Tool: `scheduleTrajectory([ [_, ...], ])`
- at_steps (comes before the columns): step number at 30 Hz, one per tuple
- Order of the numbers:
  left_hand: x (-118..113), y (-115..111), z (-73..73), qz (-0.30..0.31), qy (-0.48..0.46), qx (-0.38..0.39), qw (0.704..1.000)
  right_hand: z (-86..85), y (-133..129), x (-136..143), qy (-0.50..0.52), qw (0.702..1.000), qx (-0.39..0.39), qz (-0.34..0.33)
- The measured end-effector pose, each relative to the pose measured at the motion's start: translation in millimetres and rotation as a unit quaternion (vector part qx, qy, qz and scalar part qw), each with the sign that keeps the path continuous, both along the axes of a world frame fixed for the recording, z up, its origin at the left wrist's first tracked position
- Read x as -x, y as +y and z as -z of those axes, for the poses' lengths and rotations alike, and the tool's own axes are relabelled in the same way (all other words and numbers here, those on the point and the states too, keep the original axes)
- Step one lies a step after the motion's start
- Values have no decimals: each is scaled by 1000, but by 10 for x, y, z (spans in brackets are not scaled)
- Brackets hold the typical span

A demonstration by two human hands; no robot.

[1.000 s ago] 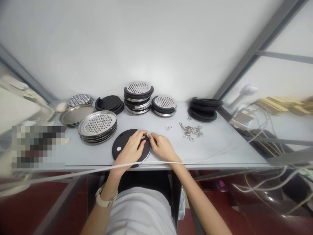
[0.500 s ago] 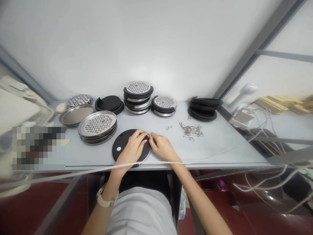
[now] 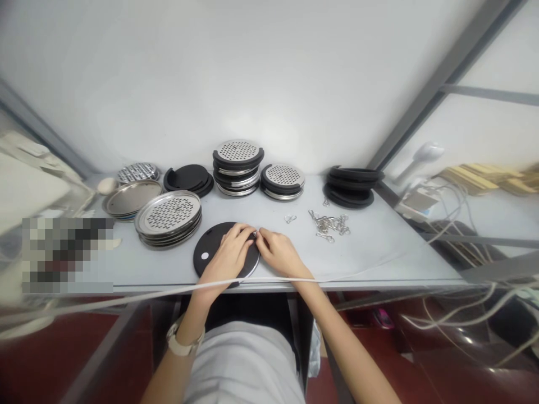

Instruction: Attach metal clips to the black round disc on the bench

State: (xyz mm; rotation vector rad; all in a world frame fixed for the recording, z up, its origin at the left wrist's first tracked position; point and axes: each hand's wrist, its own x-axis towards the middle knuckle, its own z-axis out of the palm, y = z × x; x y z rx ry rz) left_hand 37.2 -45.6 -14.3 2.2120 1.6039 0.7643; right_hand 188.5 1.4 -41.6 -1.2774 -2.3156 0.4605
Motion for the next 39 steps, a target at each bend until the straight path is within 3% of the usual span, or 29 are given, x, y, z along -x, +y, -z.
scheduleTrajectory([
  [39,-11,-2,15,-1,17,-1,1000,-4,-5,0,10,1000,10,-2],
])
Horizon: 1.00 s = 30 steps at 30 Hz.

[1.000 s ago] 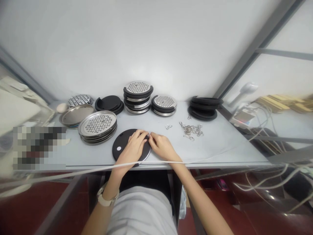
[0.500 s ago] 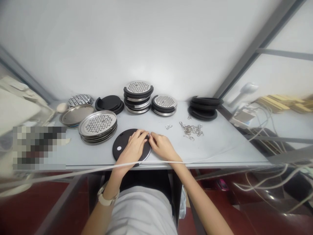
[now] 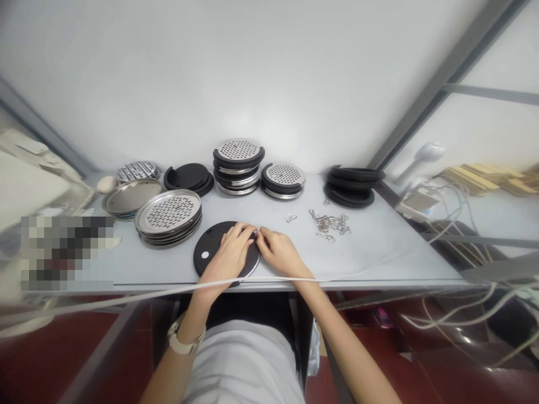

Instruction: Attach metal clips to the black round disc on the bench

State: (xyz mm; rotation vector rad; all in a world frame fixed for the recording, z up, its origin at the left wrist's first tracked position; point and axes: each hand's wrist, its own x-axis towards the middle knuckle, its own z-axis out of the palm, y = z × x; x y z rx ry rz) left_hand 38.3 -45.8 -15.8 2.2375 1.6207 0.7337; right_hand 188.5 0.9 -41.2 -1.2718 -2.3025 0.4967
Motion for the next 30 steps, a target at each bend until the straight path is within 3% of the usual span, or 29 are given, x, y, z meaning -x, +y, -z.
scheduleTrajectory([
  [30,-6,-1,-19,-3,19,-1,1000,-10,6,-3,-50,999,-18,-6],
])
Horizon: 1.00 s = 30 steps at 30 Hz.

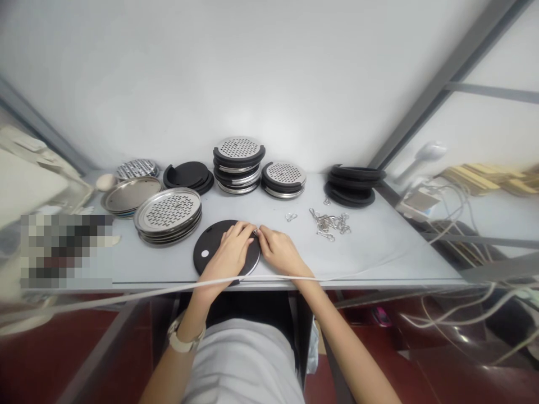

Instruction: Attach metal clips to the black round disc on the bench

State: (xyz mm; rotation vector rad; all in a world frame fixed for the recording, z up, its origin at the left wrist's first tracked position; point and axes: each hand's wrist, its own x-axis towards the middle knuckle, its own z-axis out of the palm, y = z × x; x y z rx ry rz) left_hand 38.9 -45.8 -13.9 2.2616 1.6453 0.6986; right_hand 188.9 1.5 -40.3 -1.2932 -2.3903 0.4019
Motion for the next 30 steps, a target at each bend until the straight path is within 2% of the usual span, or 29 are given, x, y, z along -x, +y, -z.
scheduleTrajectory([
  [30,2,4,2,3,17,1,1000,0,7,3,37,999,23,3],
])
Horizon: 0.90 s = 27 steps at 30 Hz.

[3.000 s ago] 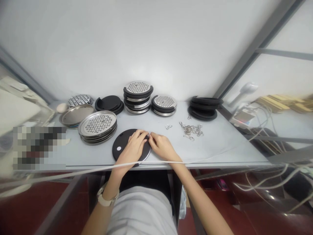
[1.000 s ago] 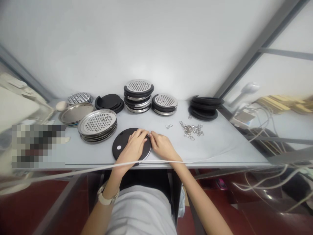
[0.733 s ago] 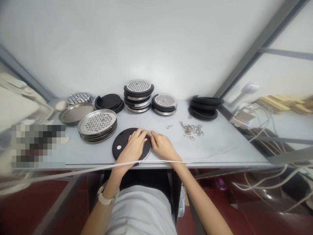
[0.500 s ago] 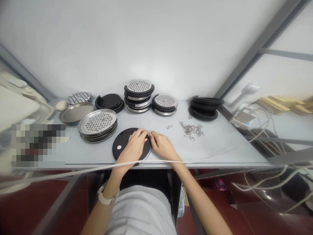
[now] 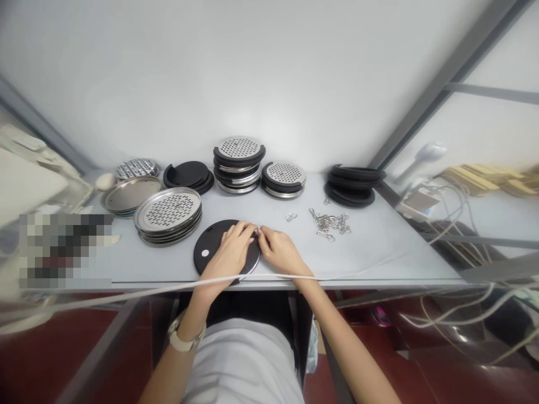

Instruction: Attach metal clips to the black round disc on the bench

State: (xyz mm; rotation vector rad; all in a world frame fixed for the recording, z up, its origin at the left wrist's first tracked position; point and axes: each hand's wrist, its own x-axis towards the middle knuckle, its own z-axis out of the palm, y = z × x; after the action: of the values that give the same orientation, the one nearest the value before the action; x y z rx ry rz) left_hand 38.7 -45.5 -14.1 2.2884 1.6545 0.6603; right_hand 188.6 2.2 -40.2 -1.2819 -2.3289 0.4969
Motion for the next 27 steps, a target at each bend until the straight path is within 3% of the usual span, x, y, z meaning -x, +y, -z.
scheduleTrajectory([
  [27,14,-4,-23,13,-13,7,1000,-11,-7,1,28,1000,9,-2],
])
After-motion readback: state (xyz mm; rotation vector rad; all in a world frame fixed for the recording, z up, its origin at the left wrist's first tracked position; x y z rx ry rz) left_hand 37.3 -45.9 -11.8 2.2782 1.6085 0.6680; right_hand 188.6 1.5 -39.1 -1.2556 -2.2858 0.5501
